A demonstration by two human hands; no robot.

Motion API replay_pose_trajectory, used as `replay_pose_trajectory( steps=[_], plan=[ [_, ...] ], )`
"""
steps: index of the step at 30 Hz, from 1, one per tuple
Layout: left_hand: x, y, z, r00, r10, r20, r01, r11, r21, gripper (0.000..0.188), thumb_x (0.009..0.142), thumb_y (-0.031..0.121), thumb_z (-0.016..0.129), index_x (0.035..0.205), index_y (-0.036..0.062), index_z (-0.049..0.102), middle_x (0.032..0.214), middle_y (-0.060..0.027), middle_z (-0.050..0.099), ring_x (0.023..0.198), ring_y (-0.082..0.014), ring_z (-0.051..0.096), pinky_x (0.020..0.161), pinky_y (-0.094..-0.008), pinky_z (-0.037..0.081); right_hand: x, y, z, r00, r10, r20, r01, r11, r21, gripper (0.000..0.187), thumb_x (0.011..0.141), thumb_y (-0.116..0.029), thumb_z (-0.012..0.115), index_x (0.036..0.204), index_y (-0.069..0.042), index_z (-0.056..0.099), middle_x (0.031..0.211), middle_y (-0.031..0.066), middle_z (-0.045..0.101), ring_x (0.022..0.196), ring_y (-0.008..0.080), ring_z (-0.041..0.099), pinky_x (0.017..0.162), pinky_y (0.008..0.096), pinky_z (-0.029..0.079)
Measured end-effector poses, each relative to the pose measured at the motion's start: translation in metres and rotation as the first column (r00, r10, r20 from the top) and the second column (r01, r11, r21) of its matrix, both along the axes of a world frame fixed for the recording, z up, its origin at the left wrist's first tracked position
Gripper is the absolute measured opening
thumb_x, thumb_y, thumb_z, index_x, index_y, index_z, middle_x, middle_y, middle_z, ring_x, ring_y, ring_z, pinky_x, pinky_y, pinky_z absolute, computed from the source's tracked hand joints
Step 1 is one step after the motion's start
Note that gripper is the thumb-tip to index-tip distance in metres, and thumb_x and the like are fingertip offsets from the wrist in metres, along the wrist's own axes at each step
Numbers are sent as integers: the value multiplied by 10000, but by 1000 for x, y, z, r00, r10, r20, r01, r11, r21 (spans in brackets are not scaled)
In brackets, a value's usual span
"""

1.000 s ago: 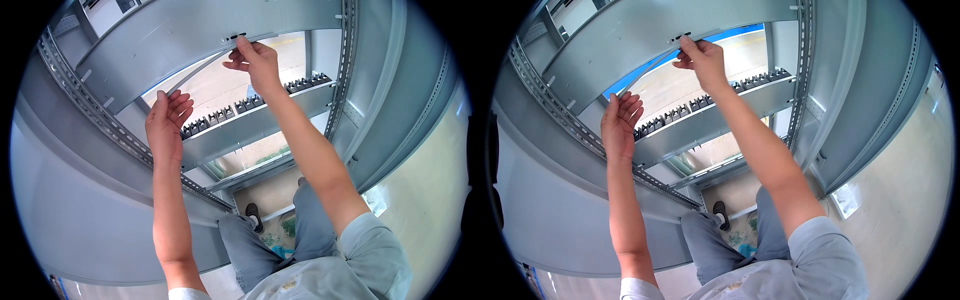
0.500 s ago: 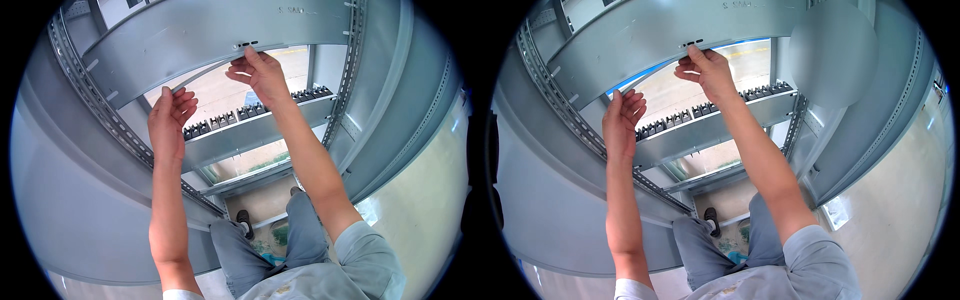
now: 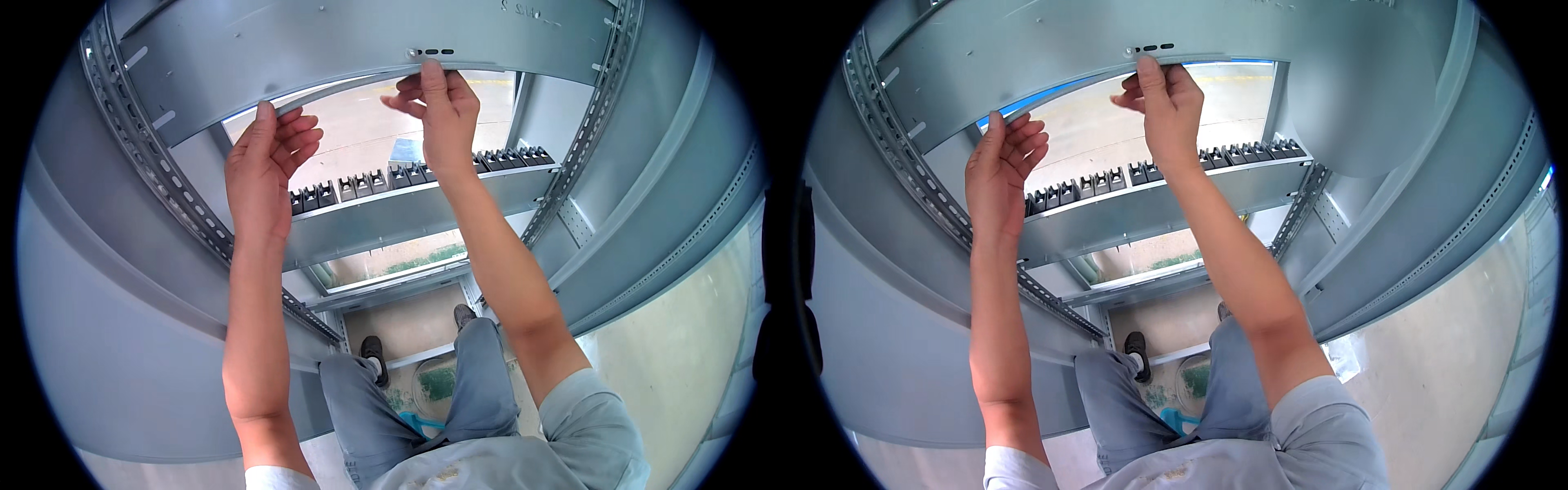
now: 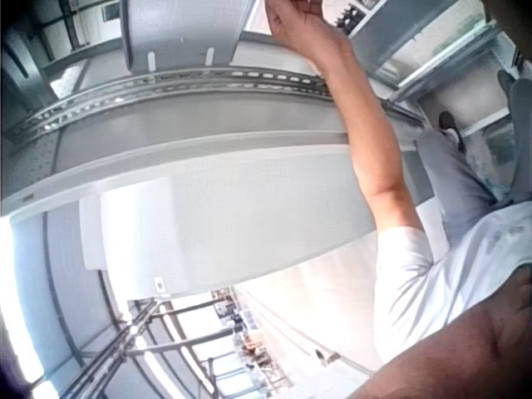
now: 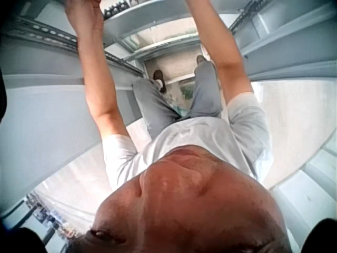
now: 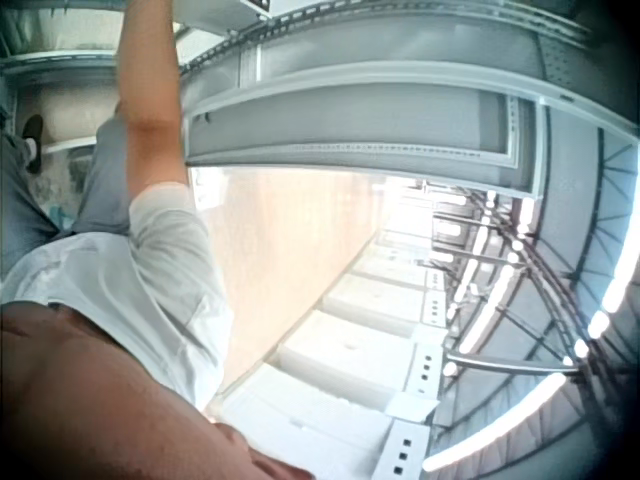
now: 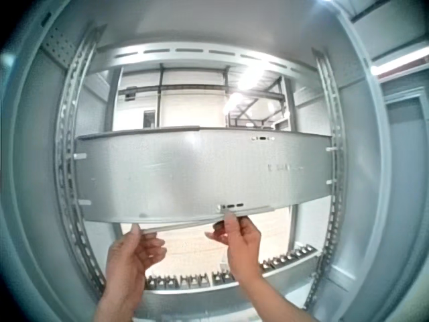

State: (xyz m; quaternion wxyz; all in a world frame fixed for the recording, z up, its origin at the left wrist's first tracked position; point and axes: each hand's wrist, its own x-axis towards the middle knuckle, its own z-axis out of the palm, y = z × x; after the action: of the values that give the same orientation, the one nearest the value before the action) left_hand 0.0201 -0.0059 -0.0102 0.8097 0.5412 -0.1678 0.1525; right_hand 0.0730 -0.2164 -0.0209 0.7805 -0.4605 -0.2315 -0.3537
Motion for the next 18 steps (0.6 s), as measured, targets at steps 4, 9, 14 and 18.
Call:
replay_pose_trajectory(
  steps=[4, 9, 14, 18],
  plan=[
    [2, 3, 0, 1000, -11, 6, 11, 1000, 15, 457, 1064, 400, 597, 1128, -48, 660, 1005, -138, 736, 885, -185, 731, 851, -308, 609, -4, -17, 1, 990, -122, -72, 107, 977, -185, 456, 1026, -388, 670, 946, 60, 637, 871, 137, 687, 779, 233, 726, 783, 382, 652],
    [4, 7, 10, 1000, -2, 0, 2, 1000, 15, 468, 1062, 411, 598, 1119, -48, 665, 1006, -137, 737, 894, -183, 734, 856, -303, 610, -8, -9, 6, 989, 41, -145, -52, 995, -79, 444, 1010, -376, 697, 1006, 65, 644, 914, 147, 702, 818, 269, 741, 812, 387, 647],
    [0, 6, 13, 1000, -1, -15, 1, 999, 33, 480, 1060, 422, 602, 1132, -49, 665, 1012, -141, 737, 914, -184, 735, 856, -302, 605, -10, -13, 10, 970, 150, -194, -172, 980, -102, 425, 1013, -363, 694, 1041, 57, 637, 960, 156, 712, 867, 283, 740, 868, 416, 636],
    [1, 4, 14, 1000, -13, -15, 13, 1000, 27, 483, 1054, 428, 609, 1123, -46, 672, 1010, -144, 738, 911, -186, 737, 857, -303, 605, -7, -26, 11, 903, 383, -195, -402, 914, -65, 392, 1030, -334, 669, 1069, 54, 630, 984, 163, 709, 905, 281, 736, 914, 480, 639]
  ],
)
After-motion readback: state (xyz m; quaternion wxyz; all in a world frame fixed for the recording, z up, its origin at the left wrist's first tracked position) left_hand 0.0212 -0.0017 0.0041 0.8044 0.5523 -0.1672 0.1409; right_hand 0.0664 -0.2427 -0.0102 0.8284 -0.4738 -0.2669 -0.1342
